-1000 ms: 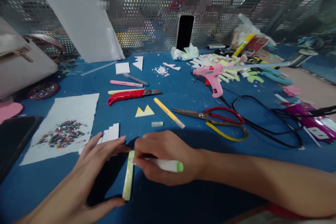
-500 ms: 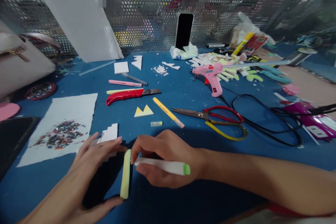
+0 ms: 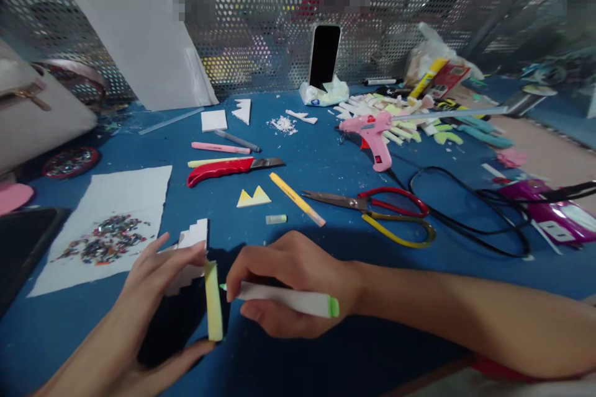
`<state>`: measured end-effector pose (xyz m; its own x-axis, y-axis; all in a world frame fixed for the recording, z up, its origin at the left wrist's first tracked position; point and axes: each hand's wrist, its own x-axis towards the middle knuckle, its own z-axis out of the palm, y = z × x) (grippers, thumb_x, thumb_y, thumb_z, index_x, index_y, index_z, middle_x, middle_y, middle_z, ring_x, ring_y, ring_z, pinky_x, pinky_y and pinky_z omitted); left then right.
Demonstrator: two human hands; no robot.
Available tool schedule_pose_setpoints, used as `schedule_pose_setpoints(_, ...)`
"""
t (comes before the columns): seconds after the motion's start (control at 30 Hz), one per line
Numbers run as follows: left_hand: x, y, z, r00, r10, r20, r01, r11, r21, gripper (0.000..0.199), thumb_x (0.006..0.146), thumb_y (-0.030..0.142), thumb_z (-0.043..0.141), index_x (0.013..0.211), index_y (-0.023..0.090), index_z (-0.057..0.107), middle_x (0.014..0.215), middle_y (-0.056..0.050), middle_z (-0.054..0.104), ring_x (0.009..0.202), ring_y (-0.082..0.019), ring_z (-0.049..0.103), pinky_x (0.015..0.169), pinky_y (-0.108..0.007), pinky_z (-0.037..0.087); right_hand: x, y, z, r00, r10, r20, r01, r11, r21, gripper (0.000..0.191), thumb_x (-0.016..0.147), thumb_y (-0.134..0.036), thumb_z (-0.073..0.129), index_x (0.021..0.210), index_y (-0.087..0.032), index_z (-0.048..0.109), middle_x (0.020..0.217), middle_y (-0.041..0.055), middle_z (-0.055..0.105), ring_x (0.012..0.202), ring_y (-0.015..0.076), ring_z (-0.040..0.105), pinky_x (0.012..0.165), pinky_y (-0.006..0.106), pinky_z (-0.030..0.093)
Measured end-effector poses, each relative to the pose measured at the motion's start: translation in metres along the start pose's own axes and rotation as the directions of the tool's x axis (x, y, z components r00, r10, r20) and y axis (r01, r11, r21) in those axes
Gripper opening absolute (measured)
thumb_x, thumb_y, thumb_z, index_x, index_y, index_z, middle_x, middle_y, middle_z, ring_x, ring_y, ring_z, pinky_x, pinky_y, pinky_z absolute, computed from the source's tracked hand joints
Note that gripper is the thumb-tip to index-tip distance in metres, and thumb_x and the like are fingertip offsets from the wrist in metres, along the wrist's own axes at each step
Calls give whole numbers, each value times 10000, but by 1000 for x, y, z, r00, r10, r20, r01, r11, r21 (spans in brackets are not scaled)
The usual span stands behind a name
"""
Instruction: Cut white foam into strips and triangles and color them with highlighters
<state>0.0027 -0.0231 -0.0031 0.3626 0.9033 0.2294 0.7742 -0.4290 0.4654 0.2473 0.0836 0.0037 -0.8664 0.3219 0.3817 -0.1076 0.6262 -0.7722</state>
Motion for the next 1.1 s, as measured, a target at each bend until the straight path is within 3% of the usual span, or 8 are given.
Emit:
schedule_pose_setpoints(0.17,0,1,1,1000,6,-10,-5,1000,18,772,888,275,603,1549,247,205,1381,-108,536,1388,-332,433,1228,-593,212,2,1,1,999,-40,-10,41,998,42,193,938,-242,539,1096,-147,593,790,22,655,670,126,594,643,225,484)
schedule_pose_setpoints(0.33,1,4,3,999,-15,-32,14,999,-30,855,783,224,622,1539,237,222,1343,-102,519,1328,-317,471,1232,-582,172,7,2,3,995,-91,-34,90,996,-5,179,888,-161,555,1053,-146,621,834,50,644,755,152,580,731,265,493)
schedule_pose_setpoints(0.47,0,5,4,999,-31,-29,29,998,-58,887,731,252,630,1526,254,237,1345,-89,525,1397,-351,393,1226,-586,194,8,2,2,994,-97,-50,96,995,-19,172,904,-90,582,1058,-139,639,864,63,650,797,154,565,736,253,478)
schedule_pose_setpoints(0.6,-3,3,4,999,-39,1,39,996,-78,971,650,239,664,1518,254,228,1333,-90,556,1418,-389,366,1216,-623,187,5,0,0,995,-12,-100,11,1000,-13,124,975,-118,557,1063,-134,644,871,57,658,792,141,562,753,254,470)
schedule_pose_setpoints(0.77,-4,5,0,996,-74,53,79,992,-96,1037,656,295,726,1548,272,197,1378,-83,557,1482,-410,266,1197,-613,245,2,-2,1,981,102,-167,-88,992,91,116,1011,-194,540,1015,-123,631,844,43,623,698,115,563,635,225,460)
schedule_pose_setpoints(0.93,-2,3,-2,994,-52,91,65,987,-148,922,682,357,728,1512,321,327,1369,-35,602,1372,-388,484,1202,-571,295,1,-1,2,987,113,-116,-101,989,106,90,1005,-200,553,1015,-127,606,812,17,595,625,96,555,568,212,437)
schedule_pose_setpoints(1.1,1,-2,3,991,-58,120,78,983,-166,783,784,312,639,1511,372,357,1247,15,681,1209,-309,645,1154,-533,410,3,-2,1,997,59,-41,-58,998,16,68,984,-162,600,1032,-115,613,846,33,651,719,112,602,669,213,473)
